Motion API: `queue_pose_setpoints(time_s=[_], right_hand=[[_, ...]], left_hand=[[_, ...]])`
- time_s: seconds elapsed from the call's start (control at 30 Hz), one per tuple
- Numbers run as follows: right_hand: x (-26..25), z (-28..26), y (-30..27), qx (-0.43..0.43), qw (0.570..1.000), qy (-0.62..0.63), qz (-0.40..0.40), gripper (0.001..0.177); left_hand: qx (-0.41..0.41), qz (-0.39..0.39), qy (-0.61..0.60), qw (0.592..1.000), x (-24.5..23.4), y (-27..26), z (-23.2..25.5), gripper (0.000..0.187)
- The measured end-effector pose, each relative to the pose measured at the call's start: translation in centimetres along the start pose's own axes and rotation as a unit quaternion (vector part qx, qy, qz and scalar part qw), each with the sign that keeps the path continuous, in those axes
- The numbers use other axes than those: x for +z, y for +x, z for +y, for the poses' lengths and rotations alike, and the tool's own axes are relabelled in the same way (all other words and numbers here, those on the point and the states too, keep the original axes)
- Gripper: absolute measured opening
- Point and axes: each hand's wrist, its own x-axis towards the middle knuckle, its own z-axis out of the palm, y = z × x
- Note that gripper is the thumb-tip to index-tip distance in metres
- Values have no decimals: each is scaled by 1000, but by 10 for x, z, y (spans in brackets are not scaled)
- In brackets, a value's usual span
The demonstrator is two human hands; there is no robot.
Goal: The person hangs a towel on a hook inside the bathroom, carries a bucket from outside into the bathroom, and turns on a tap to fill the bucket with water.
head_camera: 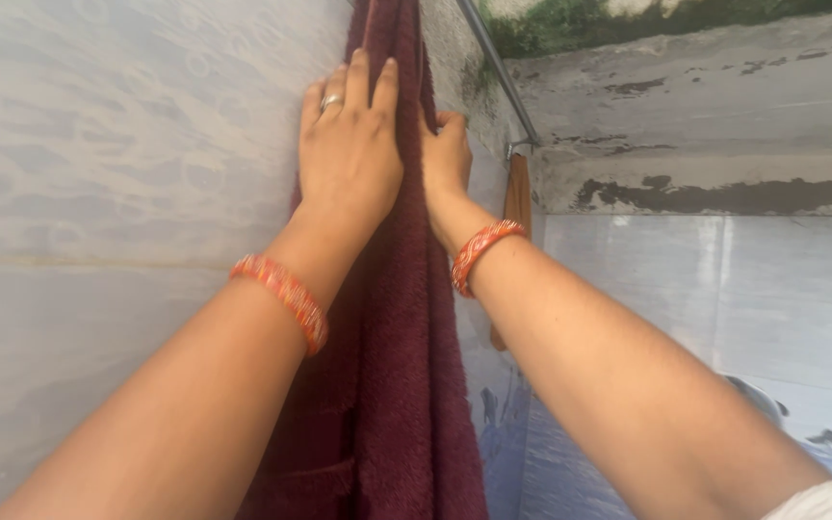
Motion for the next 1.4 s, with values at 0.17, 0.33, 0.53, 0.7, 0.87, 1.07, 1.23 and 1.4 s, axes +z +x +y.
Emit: queue_pose_setpoints(time_s=[0.17,0.33,0.53,0.7,0.87,1.07,1.23,1.4], right_hand=[[-23,-6,-50,-9,999,-33,-33,62],[-56,19,-92,80,985,-69,-134,63],[-118,5,-117,125,953,-177,-210,62],[-119,-18,-171,50,975,-140,-163,50],[-122,-23,-189,53,976,-136,-160,48],[-133,-32,-216,92,965,-166,-183,55],[-145,-9,-242,147,952,-111,-243,63],[-155,-12,-253,232,928,-100,-275,53]], left_hand=[[-62,-48,-65,995,-45,-45,23,78],[-226,-209,-140,941,-102,-89,46,90],[-318,-366,-153,861,-147,-122,42,76],[-325,-271,-216,880,-161,-150,40,59],[-329,-280,-243,869,-165,-177,53,75],[-372,-345,-251,824,-194,-192,60,87],[-409,-462,-221,755,-200,-194,55,80],[-388,-413,-222,794,-193,-211,50,61]])
